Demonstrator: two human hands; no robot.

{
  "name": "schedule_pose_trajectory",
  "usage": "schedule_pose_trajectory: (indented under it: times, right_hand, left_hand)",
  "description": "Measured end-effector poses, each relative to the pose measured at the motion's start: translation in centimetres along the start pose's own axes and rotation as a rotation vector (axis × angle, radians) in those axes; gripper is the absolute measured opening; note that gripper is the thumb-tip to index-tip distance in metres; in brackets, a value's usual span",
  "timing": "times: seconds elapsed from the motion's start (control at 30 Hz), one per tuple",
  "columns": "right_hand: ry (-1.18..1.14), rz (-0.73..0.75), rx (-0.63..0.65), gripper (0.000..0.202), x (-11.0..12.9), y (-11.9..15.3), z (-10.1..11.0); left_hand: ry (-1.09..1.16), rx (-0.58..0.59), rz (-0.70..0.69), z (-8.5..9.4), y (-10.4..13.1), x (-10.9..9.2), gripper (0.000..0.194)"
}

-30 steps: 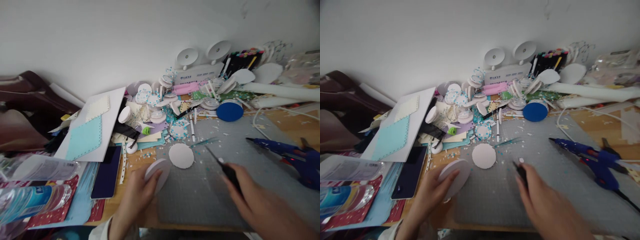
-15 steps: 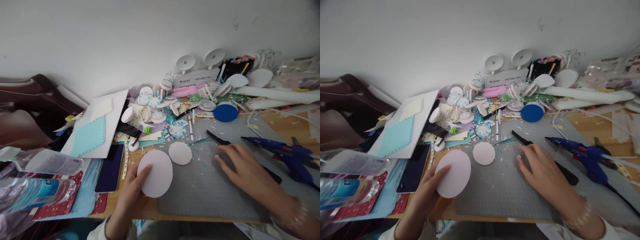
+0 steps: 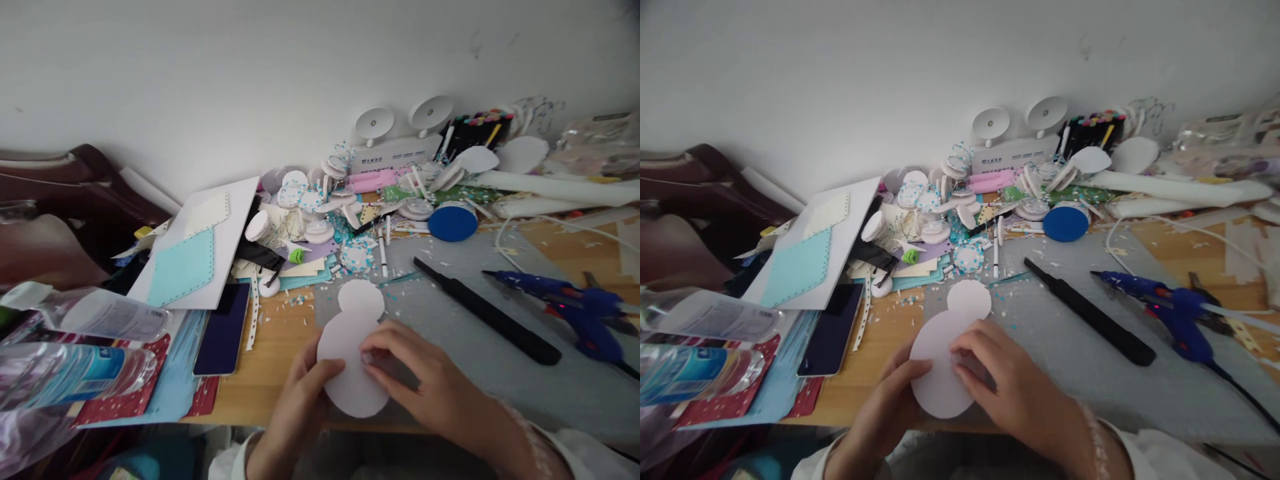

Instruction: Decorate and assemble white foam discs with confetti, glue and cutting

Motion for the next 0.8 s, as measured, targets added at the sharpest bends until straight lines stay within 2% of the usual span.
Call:
schedule_pose_trajectory:
  times: [0.1,0.23,0.4,0.47,0.67,0.8]
  right_hand:
    - [0.002,0.031,-0.047,0.012,-0.1,-0.4,-0.5]
    - [-0.023,0.091,-0.093,0.014,-0.4,-0.3,-0.7]
    - [0.052,0.108,-0.161,0.011,-0.1,-0.1,-0.5]
    - [0.078,0.092,-0.150,0.010,0.0,-0.1,-0.4]
    - [0.058,0.041,-0.005,0.018,-0.3,0.2,-0.8]
    - [0.040,0.045,-0.023,0.017,-0.5,0.3,-0.9]
  left_hand:
    - [-0.054,0.023,-0.031,-0.5,0.0,0.0,0.059]
    - [-0.152,-0.012,-0.045,-0.5,-0.2,0.0,0.052]
    - [-0.122,-0.074,-0.029,-0.9,-0.3,-0.1,0.046]
    - [-0.100,-0.094,-0.016,-0.8,-0.3,-0.1,0.047]
    - [-0.071,-0.155,-0.020,0.5,-0.5,0.4,0.050]
    - [-0.001,-0.141,-0.026,0.5,-0.5,0.5,0.048]
Point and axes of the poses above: each hand's wrist, its own y-axis away from the middle knuckle, its own z-axis out of the back of the hand, x = y × z, the point moved 6 cm from there along -y, towards the middle knuckle, and after that the axes turned 8 degrees about x, right-handed, at the moved point
